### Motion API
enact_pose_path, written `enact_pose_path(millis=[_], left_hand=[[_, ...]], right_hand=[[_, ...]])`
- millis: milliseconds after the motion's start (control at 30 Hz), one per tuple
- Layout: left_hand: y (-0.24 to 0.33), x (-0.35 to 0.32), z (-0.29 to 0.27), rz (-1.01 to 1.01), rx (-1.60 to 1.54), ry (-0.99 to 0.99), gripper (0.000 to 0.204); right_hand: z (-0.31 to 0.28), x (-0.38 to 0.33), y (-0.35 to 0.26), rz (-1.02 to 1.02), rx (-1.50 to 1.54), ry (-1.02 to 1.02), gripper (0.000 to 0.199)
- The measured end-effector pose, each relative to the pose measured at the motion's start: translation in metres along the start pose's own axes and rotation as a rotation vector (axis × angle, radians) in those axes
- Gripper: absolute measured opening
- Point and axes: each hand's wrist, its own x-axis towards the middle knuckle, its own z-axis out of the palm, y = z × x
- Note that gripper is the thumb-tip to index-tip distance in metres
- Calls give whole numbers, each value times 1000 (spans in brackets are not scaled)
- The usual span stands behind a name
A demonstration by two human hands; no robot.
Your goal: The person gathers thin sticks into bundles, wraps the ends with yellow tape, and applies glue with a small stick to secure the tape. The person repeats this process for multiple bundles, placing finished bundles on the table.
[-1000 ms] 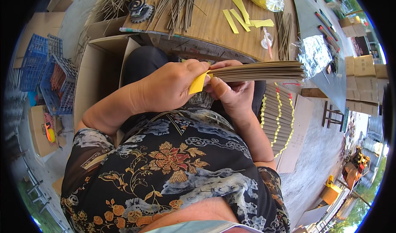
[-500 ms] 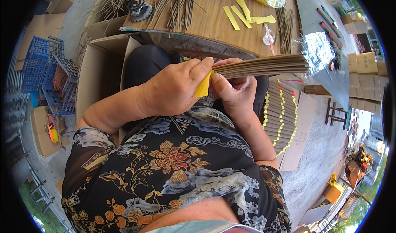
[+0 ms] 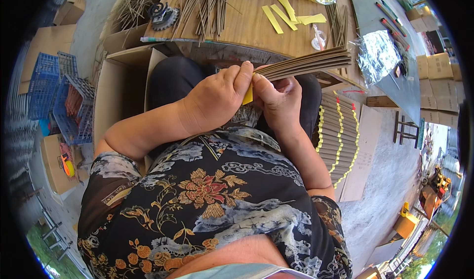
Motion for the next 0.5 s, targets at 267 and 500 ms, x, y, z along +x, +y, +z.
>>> enact_pose_path(millis=[267,500], left_hand=[[-7,8,10,12,48,9,39],[-9,10,10,-46,-93,11,39]], right_hand=[[-9,11,0,28,-11,-36,16],[-13,14,-4,-122,-79,-170,35]])
